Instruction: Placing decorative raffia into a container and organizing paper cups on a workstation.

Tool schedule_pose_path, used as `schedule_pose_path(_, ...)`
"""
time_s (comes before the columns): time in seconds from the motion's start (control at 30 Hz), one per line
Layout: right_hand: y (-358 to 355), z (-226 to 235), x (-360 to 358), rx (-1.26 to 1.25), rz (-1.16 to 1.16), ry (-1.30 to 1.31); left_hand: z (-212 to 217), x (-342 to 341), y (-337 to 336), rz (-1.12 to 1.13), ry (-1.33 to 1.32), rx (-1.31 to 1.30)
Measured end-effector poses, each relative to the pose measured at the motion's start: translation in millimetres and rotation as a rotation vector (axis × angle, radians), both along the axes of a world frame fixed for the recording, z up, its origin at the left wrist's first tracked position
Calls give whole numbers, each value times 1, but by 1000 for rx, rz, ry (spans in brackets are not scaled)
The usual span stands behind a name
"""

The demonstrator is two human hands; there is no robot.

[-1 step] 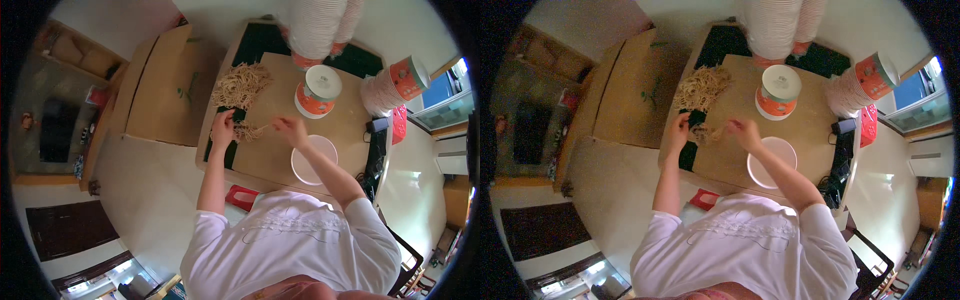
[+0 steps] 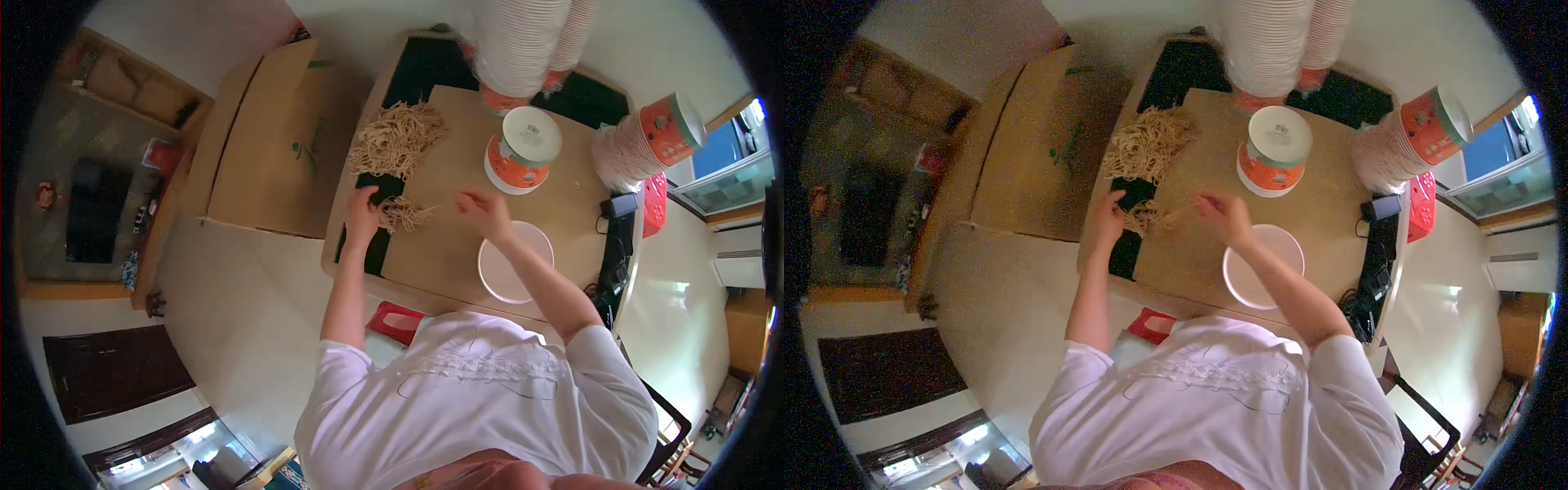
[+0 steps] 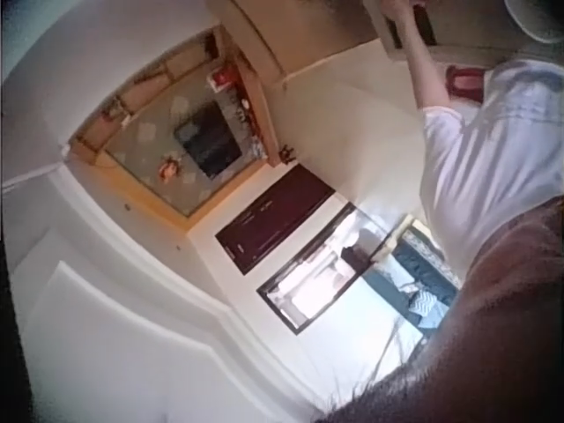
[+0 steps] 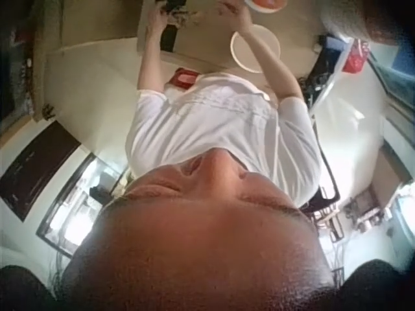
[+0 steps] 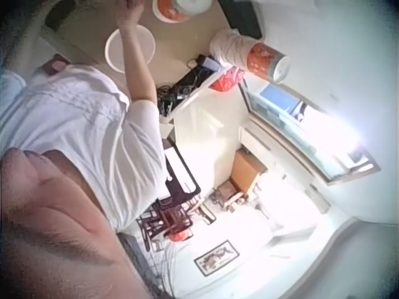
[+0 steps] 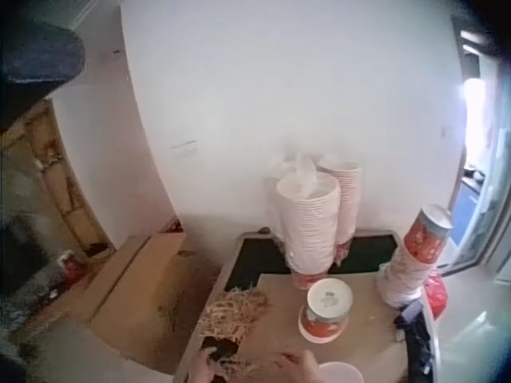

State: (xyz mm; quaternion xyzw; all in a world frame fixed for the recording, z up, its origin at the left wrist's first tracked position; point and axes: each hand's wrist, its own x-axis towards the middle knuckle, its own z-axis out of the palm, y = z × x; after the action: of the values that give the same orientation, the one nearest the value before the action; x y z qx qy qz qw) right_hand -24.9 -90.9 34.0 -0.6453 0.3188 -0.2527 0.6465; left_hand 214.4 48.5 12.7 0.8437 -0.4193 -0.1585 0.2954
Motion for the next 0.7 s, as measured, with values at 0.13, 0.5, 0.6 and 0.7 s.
schedule_pose_path(0.13, -21, -19, -35, -63, 41, 66, -56, 8, 16, -210, -469, 543)
schedule_pose_path(0.5, -40, 28, -124, 40, -354, 13, -105, 98, 59, 194, 643, -42)
schedule_pose_path(0.6, -50, 44, -162, 54, -505, -116, -84, 111, 83, 264, 555, 21)
schedule_pose_path(0.7, -67, 48, -218, -3, -691, -196, -32, 93, 70, 137, 429, 71)
